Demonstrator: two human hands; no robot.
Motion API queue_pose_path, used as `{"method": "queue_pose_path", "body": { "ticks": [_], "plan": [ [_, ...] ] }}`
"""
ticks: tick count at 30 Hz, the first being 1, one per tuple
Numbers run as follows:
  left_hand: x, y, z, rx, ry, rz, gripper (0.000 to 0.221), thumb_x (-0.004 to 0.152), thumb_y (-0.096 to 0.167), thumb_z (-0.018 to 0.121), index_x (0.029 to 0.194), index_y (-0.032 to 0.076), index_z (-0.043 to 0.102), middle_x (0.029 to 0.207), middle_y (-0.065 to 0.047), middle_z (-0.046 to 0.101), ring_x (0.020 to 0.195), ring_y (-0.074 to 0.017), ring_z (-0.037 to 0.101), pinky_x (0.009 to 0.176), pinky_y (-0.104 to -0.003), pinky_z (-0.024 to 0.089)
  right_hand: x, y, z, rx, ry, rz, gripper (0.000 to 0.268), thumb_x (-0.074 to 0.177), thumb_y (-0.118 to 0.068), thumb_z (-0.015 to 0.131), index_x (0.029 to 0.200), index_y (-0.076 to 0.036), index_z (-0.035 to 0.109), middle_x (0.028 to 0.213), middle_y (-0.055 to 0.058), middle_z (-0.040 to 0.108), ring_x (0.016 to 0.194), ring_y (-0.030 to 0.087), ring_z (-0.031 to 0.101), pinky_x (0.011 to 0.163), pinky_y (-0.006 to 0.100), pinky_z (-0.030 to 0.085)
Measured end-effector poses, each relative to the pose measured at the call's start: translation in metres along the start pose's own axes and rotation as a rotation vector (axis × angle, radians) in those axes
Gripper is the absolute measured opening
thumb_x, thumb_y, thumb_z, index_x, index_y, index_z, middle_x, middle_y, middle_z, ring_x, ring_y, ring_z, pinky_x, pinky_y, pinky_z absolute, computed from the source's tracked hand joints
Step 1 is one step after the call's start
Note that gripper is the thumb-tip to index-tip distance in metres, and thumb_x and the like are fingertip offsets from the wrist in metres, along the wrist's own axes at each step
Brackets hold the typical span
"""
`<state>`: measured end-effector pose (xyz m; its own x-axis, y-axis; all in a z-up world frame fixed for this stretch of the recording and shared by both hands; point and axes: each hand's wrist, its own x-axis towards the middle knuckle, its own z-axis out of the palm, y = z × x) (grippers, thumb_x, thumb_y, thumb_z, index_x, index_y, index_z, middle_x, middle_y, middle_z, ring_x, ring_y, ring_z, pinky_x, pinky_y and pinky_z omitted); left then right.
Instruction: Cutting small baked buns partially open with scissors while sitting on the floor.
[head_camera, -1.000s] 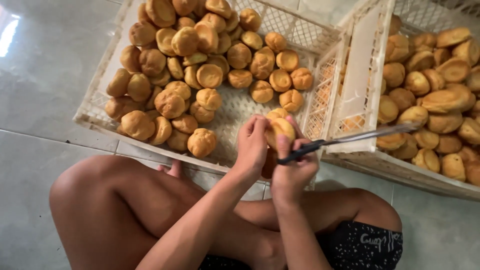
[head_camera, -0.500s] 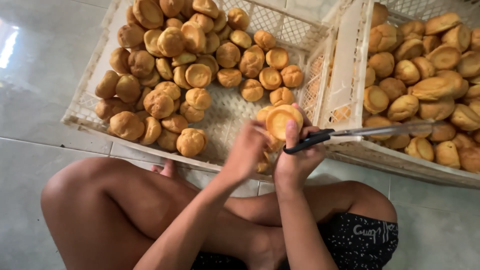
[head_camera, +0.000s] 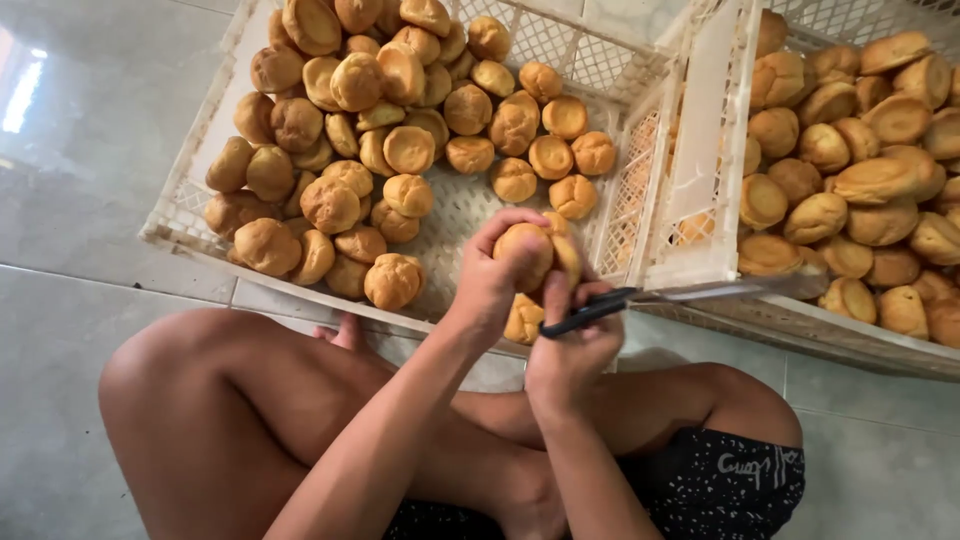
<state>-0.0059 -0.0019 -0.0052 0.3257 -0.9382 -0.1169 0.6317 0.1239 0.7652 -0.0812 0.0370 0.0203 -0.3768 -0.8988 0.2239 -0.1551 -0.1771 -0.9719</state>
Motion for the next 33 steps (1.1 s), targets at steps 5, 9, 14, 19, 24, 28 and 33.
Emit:
{"method": "queue_pose_path", "body": {
  "ticks": [5,9,14,19,24,28,33],
  "plan": [
    [0.006,0.007,-0.003,-0.190,-0.098,-0.204,0.031,0.101,0.027,0.065,0.128,0.012,0.070,0.120,-0.021,0.072,0.093,-0.0242,0.075,0.072,-0.036,0.065,-0.002,-0.009,0.009,-0.021,-0.145,0.061,0.025,0.101,-0.023,0.070,0.089,-0.009,0.052,0.084,0.002,0.056,0.084,0.011,0.054,0.081,0.030,0.048],
    [0.004,0.015,-0.003,-0.334,0.018,-0.377,0.030,0.097,0.029,0.069,0.115,0.006,0.073,0.102,-0.021,0.072,0.082,-0.0257,0.074,0.073,-0.043,0.065,0.020,-0.057,0.007,-0.390,-0.401,-0.176,0.006,0.097,-0.003,0.064,0.095,0.001,0.068,0.083,0.023,0.071,0.074,0.039,0.072,0.063,0.044,0.055],
    [0.023,0.050,-0.024,-0.660,0.071,-0.367,0.034,0.094,0.032,0.067,0.116,0.007,0.062,0.093,-0.014,0.063,0.085,-0.0265,0.067,0.084,-0.043,0.061,0.018,-0.103,-0.035,-0.647,-0.436,-0.355,0.018,0.093,0.002,0.070,0.111,0.003,0.069,0.100,0.016,0.069,0.074,0.032,0.063,0.066,0.041,0.050],
    [0.042,0.064,-0.046,-0.910,-0.048,-0.235,0.036,0.097,0.029,0.066,0.124,0.005,0.059,0.118,-0.017,0.064,0.107,-0.0282,0.065,0.090,-0.039,0.059,-0.021,-0.055,-0.075,-0.130,-0.703,0.316,0.020,0.090,-0.012,0.064,0.107,-0.001,0.067,0.073,0.001,0.063,0.056,0.006,0.046,0.049,0.019,0.033],
    [0.043,0.060,-0.050,-0.961,0.008,-0.058,0.031,0.097,0.029,0.069,0.118,0.007,0.060,0.115,-0.017,0.062,0.104,-0.0246,0.062,0.085,-0.036,0.061,-0.051,-0.017,-0.064,0.368,-0.845,0.840,0.017,0.090,-0.011,0.060,0.095,0.006,0.062,0.076,0.009,0.055,0.062,0.008,0.037,0.050,0.020,0.025],
    [0.044,0.067,-0.052,-0.984,0.128,-0.033,0.035,0.094,0.029,0.069,0.119,0.006,0.060,0.118,-0.017,0.059,0.104,-0.0241,0.062,0.083,-0.036,0.061,-0.047,-0.015,-0.062,0.407,-0.819,0.904,0.018,0.089,-0.010,0.060,0.096,0.007,0.060,0.074,0.009,0.052,0.061,0.008,0.035,0.048,0.020,0.023],
    [0.049,0.061,-0.057,-1.015,0.084,-0.017,0.036,0.096,0.027,0.070,0.122,0.005,0.059,0.117,-0.016,0.061,0.104,-0.0251,0.061,0.084,-0.037,0.059,-0.041,-0.012,-0.063,0.314,-0.830,0.908,0.018,0.091,-0.012,0.060,0.098,0.005,0.060,0.073,0.007,0.051,0.056,0.007,0.034,0.046,0.019,0.021]
  ]
}}
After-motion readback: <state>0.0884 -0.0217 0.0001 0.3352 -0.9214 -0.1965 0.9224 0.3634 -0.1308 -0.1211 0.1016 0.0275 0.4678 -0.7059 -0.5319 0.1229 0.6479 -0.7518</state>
